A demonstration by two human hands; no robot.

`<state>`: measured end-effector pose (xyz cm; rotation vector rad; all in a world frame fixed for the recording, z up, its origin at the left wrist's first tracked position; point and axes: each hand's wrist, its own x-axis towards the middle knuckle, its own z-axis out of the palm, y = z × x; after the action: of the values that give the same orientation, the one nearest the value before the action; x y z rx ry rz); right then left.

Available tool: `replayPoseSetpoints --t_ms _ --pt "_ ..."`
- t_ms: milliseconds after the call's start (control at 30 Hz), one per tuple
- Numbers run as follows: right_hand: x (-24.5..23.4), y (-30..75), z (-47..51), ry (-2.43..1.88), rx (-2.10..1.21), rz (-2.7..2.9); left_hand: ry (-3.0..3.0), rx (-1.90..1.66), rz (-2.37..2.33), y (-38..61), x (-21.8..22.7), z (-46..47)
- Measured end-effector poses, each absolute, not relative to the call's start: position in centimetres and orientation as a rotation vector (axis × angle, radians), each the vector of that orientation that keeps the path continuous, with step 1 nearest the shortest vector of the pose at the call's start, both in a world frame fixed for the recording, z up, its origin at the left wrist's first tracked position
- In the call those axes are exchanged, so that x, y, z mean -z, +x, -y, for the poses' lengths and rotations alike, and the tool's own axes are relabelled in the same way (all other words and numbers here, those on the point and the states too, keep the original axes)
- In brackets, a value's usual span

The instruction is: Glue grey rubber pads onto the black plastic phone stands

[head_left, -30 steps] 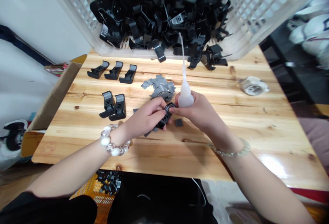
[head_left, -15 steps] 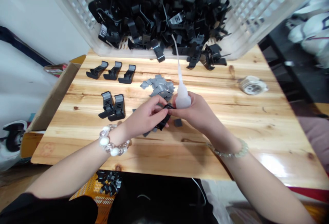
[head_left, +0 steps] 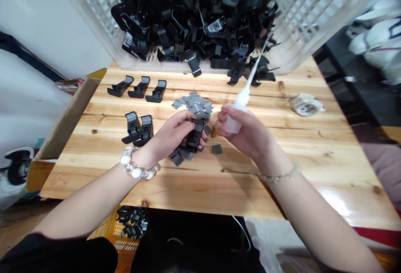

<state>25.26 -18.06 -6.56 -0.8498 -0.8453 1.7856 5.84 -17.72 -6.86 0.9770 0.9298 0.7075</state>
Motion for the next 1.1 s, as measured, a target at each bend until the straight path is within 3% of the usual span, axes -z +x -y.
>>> replayPoseSetpoints --t_ms 500,667,867,1100 --pt "7.4 26.9 17.5 0.152 -2.15 0.687 0.837 -0.672 -0.951 6.0 6.5 17.7" --pt "7.0 26.9 17.4 0.089 -2.137 0.706 0.825 -0.637 -0.958 5.9 6.2 17.7" --pt "6.4 26.6 17.9 -0.299 -2.014 0.678 0.836 -0.672 -0.867 5.8 6.3 18.0" --pt "6.7 26.5 17.8 -0.365 -2.013 0.642 0.827 -0.61 -0.851 5.8 6.0 18.1"
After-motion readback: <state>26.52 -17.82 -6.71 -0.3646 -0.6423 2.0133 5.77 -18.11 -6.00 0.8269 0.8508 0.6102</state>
